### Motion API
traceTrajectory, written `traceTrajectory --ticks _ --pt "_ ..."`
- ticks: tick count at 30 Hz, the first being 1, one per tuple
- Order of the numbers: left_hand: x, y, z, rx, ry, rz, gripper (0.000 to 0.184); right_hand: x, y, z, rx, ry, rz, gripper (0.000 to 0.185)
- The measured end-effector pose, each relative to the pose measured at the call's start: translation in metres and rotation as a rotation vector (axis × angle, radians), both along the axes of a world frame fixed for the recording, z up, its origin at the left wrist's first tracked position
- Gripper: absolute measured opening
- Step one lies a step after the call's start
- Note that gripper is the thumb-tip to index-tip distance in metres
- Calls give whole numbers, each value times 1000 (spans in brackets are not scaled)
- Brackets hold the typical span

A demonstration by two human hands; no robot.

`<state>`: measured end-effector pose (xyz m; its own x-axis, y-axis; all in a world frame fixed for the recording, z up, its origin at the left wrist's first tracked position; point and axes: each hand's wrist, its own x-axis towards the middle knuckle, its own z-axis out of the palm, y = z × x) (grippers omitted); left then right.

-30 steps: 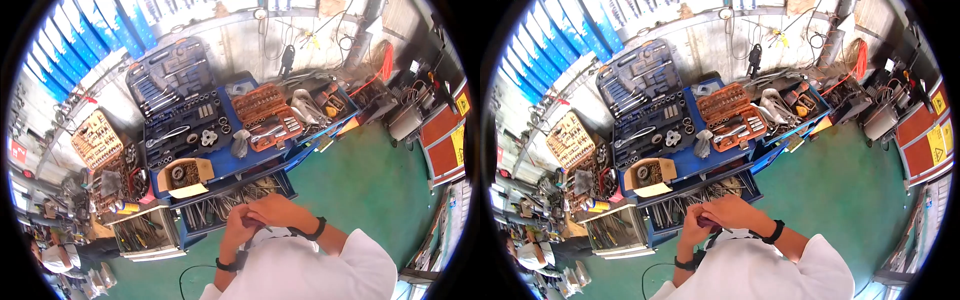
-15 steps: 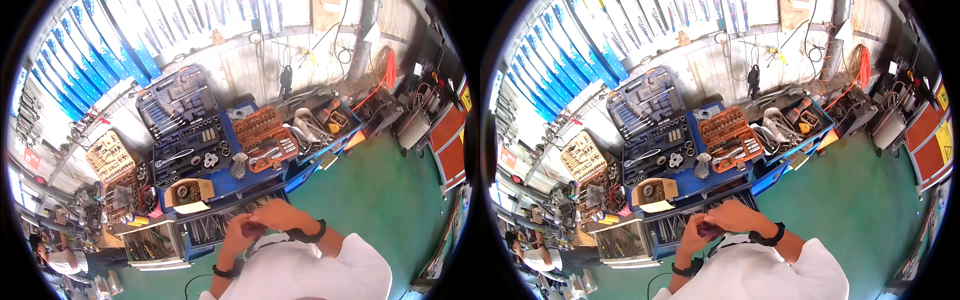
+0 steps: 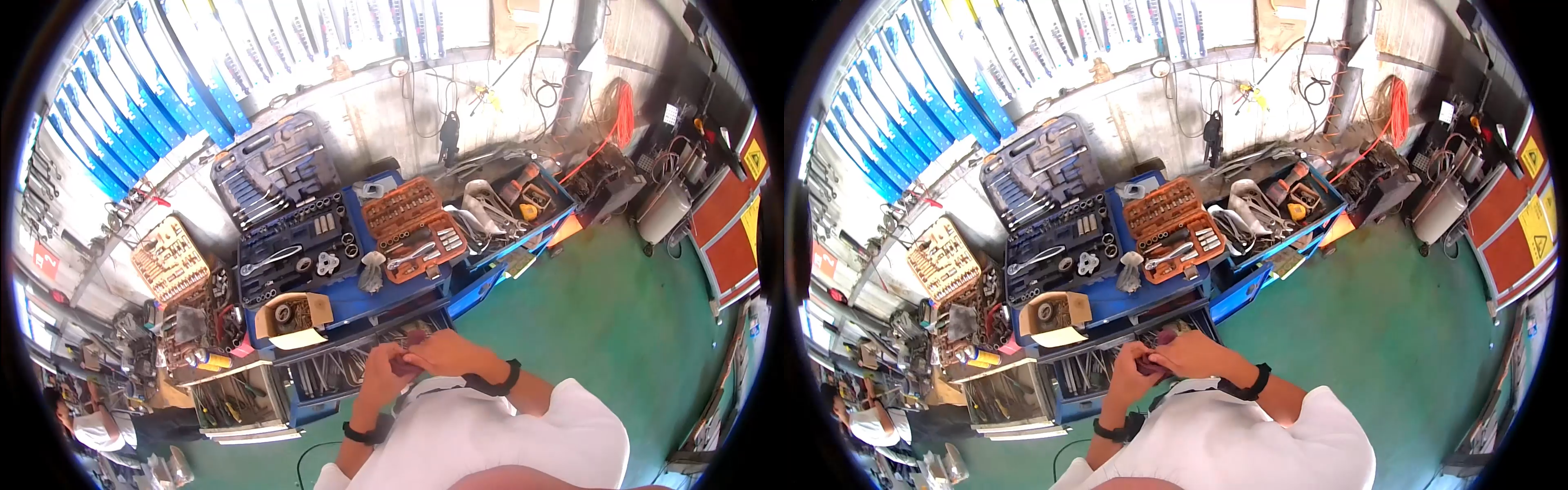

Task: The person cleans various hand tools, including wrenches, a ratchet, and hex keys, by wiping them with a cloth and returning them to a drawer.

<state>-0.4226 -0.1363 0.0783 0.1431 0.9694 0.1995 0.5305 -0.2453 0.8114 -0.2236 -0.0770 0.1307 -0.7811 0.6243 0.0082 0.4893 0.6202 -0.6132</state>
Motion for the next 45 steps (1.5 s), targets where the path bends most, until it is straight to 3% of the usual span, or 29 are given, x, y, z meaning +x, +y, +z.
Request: traceTrajectory --ticks 3,4,6,8,10,14,20,22,25,27,29,30,36,38,41,42,45 --pt "16 2 19 -175 -107 44 55 14 9 2 76 32 15 37" --pt "18 5 19 -180 -115 57 55 22 14 8 55 151 -15 35" --pt "23 6 7 -71 122 -30 56 37 16 21 13 258 -36 34" --pt "28 5 2 -105 169 -10 56 45 18 43 -25 246 -171 34" --pt "37 3 8 -381 -31 -119 50 53 18 53 -5 225 -165 35" --pt "50 -7 -19 -308 -115 -128 55 62 12 50 12 184 -119 38" --pt "45 -20 -39 -332 -268 -12 58 79 16 22 -138 407 -228 40" --pt "45 -30 -40 -356 -501 39 57 85 12 9 -183 464 -273 41" --pt "39 -39 -59 -280 -421 153 53 93 13 3 -236 586 -263 40" --pt "22 -39 -72 -200 -311 347 51 97 18 12 -204 539 -233 41" --pt "1 -39 -61 -39 -360 459 49 95 19 13 -167 492 -207 41" --pt "-2 -40 -53 -74 -625 498 47 90 20 9 -131 408 -162 41" --pt "35 -32 -16 65 -696 325 59 48 -2 -17 -194 238 12 40" --pt "50 -29 -16 23 -763 134 71 37 -13 -9 -335 480 -35 38" --pt "64 -32 23 -133 -918 14 83 36 -11 -23 -268 477 -65 35" --pt "64 -32 21 -128 -921 23 83 37 -10 -24 -212 448 -51 35" --pt "64 -38 15 -248 -405 53 83 38 -11 -23 -275 304 -36 33"
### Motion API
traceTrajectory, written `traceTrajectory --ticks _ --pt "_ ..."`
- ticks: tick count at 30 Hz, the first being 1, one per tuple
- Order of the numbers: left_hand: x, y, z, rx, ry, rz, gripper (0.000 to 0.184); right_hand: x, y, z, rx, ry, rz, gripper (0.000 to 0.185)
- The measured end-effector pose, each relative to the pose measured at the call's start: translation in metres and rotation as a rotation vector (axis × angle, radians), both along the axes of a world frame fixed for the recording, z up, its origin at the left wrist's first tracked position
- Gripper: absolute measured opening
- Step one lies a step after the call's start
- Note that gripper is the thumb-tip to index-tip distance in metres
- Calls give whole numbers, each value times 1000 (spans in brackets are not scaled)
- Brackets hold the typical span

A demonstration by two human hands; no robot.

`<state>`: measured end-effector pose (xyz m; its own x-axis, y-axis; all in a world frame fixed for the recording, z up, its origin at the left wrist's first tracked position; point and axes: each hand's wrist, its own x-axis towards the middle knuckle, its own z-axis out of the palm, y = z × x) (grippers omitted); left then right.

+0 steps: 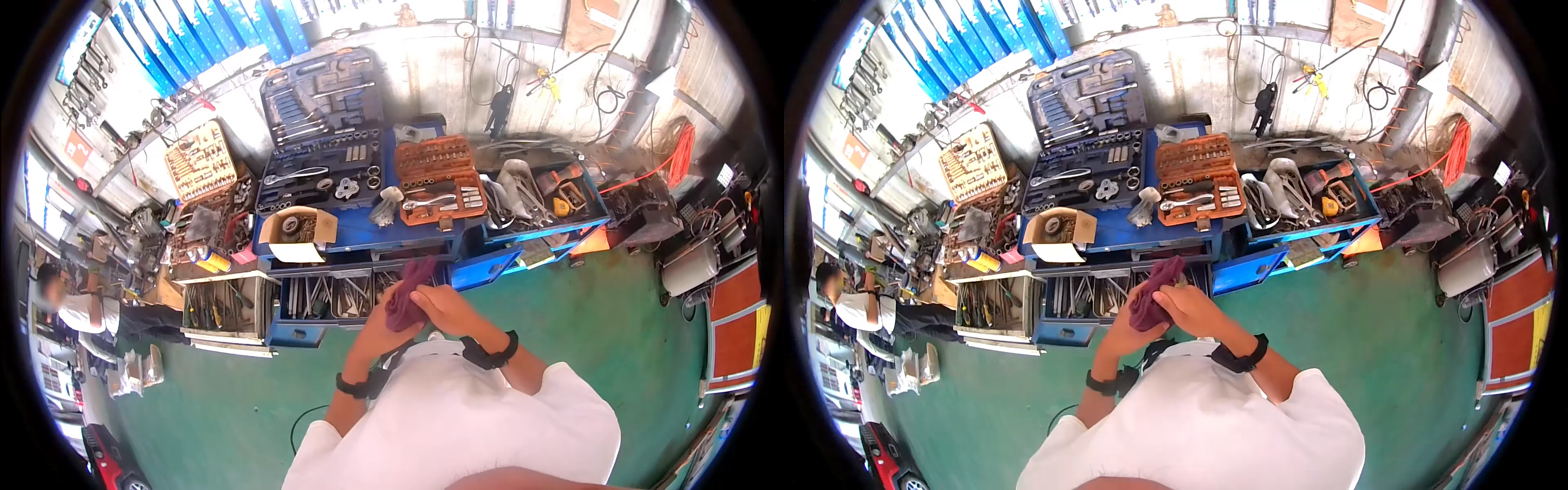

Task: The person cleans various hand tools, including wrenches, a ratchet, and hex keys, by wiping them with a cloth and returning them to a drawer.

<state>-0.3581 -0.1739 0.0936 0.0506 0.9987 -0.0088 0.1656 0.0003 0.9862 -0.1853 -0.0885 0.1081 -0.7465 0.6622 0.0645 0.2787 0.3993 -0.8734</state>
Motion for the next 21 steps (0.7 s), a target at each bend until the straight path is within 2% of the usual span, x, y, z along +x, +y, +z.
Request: traceTrajectory --ticks 1,3,4,6,7,9,10,14,16,20,21 --pt "1 0 -1 1 0 5 83 0 0 -1 1 0 5 33" --pt "1 1 -3 33 -4 39 68 -3 -4 -3 0 119 56 34" --pt "-1 1 -5 35 3 42 68 -4 -4 -7 2 126 60 34" --pt "-6 -1 -12 96 367 102 52 -1 -5 -15 101 -51 133 35" --pt "-8 0 -16 102 374 102 52 1 -3 -13 107 -44 131 35" --pt "-10 -1 -22 405 406 95 50 4 -6 -6 186 -185 213 38" --pt "-8 -1 -22 485 484 96 49 5 -7 -4 86 -211 204 37" --pt "-8 1 -39 515 497 180 49 15 -9 18 116 -70 222 36" --pt "-9 2 -54 387 407 273 47 23 -8 29 115 21 263 35" --pt "-4 -1 -57 362 322 293 46 28 -6 21 176 23 247 35" --pt "-6 -1 -53 387 399 285 46 30 -2 19 173 69 234 35"
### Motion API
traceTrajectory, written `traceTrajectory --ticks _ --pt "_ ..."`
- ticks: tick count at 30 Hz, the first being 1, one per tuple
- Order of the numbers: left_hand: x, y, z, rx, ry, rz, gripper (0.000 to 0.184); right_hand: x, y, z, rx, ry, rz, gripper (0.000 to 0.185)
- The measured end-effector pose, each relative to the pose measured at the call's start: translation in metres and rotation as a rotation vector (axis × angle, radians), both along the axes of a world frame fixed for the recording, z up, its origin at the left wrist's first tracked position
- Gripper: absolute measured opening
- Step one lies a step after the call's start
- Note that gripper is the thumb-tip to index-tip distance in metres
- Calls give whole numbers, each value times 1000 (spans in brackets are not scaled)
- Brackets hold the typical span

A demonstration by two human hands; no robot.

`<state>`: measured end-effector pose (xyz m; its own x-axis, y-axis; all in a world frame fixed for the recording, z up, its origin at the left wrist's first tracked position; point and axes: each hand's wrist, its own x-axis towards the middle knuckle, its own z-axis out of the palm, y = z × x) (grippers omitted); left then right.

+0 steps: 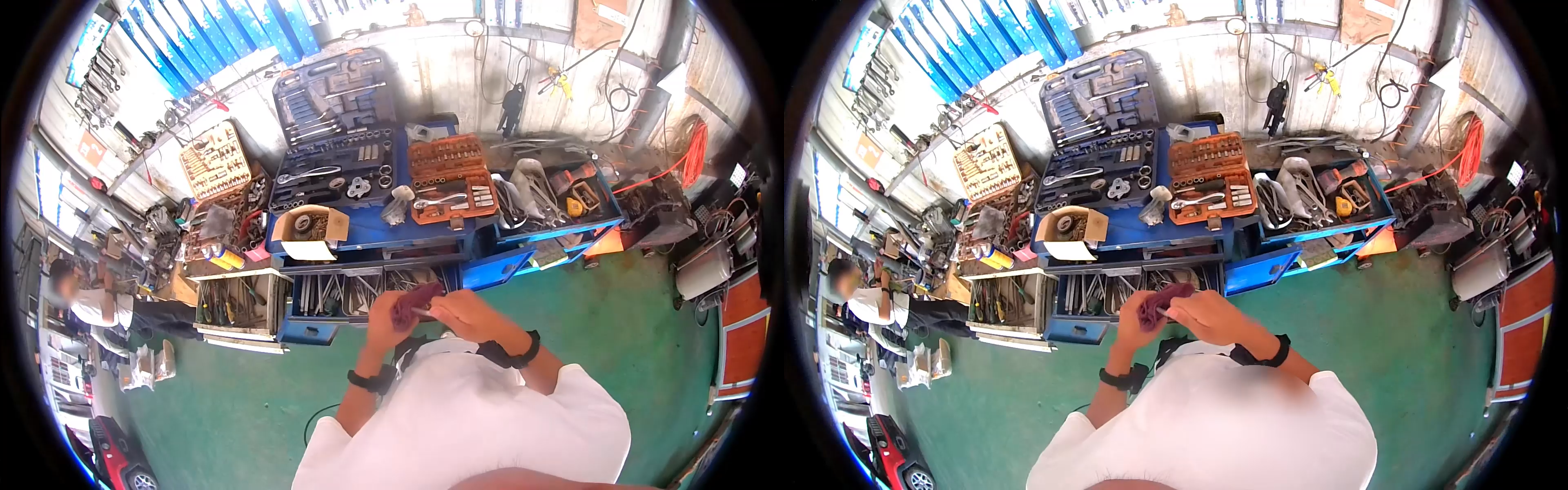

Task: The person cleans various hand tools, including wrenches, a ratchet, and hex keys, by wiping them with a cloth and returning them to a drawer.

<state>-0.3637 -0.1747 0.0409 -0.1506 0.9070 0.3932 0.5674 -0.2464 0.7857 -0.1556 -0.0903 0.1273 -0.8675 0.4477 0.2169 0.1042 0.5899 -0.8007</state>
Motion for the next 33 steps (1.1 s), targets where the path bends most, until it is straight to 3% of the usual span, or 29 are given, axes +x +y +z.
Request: traceTrajectory --ticks 4,10,13,16,20,24,28,29,30,33 --pt "-1 4 25 29 116 -11 47 5 12 -15 -19 95 -4 34" --pt "13 12 45 155 212 -35 43 -16 6 -49 -45 25 3 30" --pt "15 13 28 45 -2 -60 40 -19 9 -52 53 125 -71 30" --pt "14 13 14 19 31 -53 48 -13 13 -38 -18 108 1 31" --pt "-4 21 -14 -67 9 66 43 -1 15 -19 -188 43 -34 34" --pt "-13 25 -29 -70 19 113 39 -3 13 -30 -169 81 -21 37" --pt "-41 22 -54 -76 -229 133 36 1 14 -28 -167 60 -117 45" --pt "-47 24 -57 -86 -471 132 31 3 20 -32 -139 79 -167 47" --pt "-47 18 -60 -109 -638 281 29 5 24 -36 -109 98 -222 51" --pt "-53 12 -58 -108 -535 242 41 12 30 -34 -142 4 -241 48"
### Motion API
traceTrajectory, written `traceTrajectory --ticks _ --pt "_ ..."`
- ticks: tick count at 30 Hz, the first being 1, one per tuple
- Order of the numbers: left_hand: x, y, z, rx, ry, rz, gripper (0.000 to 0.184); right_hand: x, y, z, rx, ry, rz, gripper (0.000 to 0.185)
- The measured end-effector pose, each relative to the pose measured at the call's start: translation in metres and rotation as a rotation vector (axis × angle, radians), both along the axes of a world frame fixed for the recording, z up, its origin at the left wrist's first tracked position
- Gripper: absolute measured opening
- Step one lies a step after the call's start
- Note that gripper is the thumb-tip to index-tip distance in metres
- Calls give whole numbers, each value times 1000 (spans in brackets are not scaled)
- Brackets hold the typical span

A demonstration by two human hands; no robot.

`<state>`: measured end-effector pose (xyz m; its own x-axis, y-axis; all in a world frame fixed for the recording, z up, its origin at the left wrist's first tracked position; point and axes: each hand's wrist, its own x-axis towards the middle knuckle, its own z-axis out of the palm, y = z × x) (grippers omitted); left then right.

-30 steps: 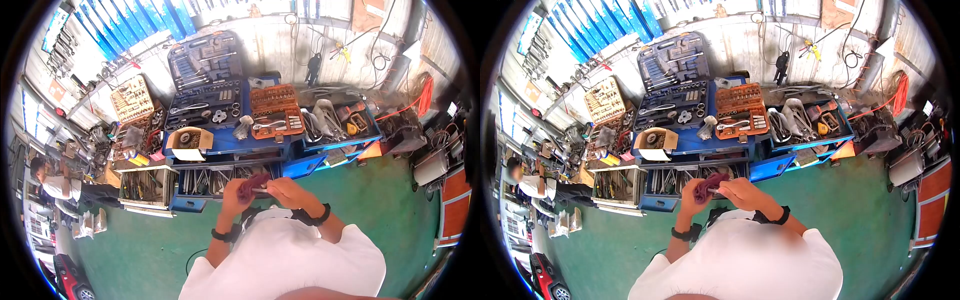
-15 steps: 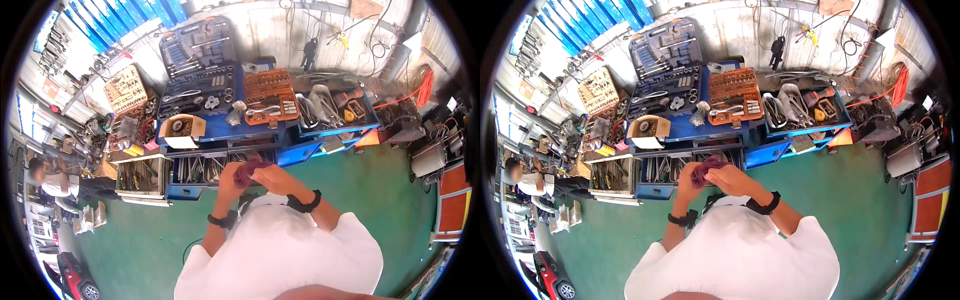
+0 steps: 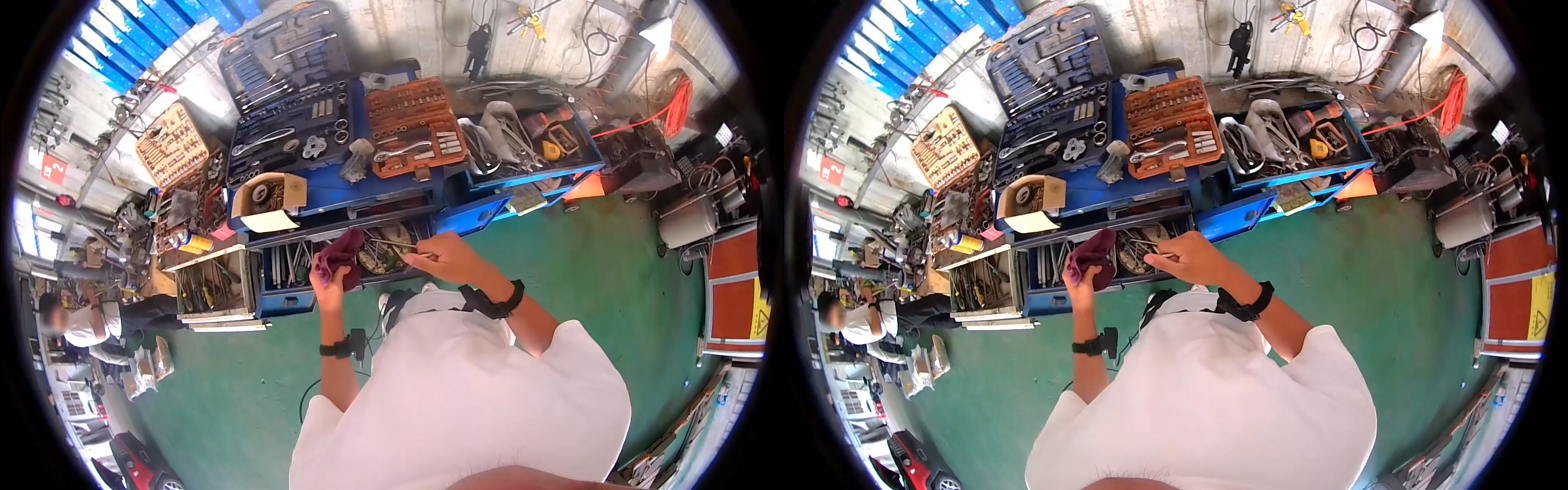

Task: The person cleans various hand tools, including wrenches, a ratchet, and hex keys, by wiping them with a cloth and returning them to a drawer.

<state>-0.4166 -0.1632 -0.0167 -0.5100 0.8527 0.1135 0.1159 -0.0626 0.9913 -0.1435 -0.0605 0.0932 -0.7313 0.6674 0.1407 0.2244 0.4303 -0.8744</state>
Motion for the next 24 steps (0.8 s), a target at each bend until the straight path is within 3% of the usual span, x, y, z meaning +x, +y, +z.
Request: traceTrajectory --ticks 2,6,7,8,9,11,12,16,18,20,21,22,23,24 --pt "14 -2 21 6 -15 -118 51 0 -1 -2 -12 -64 18 46" --pt "71 12 59 134 -46 -313 56 -8 -1 -10 22 -135 122 43" --pt "79 15 59 102 -36 -405 59 -10 -2 -10 -44 -155 169 43" --pt "81 16 59 64 -27 -498 62 -20 -2 -34 59 79 84 44" --pt "80 16 61 60 -28 -489 62 -15 0 -53 54 79 93 44" --pt "78 20 72 -201 -12 -658 64 -7 9 -38 -158 59 17 43" --pt "84 21 80 -247 35 -672 64 -2 15 -24 -119 -25 56 43" --pt "99 23 75 -249 47 -567 59 4 31 -17 38 -289 220 38" --pt "93 30 66 -132 33 -467 48 5 30 -16 -130 -81 152 33" --pt "97 37 87 118 -9 -208 27 12 33 -28 -153 -53 115 31" --pt "91 37 85 117 -8 -204 27 14 34 -32 -175 -23 73 30" --pt "81 37 80 129 -403 -206 23 13 29 -31 -175 -22 78 30" --pt "75 38 80 138 -798 -202 19 12 19 -29 -6 26 87 29" --pt "76 39 81 183 -753 -202 16 11 13 -25 160 75 93 29"
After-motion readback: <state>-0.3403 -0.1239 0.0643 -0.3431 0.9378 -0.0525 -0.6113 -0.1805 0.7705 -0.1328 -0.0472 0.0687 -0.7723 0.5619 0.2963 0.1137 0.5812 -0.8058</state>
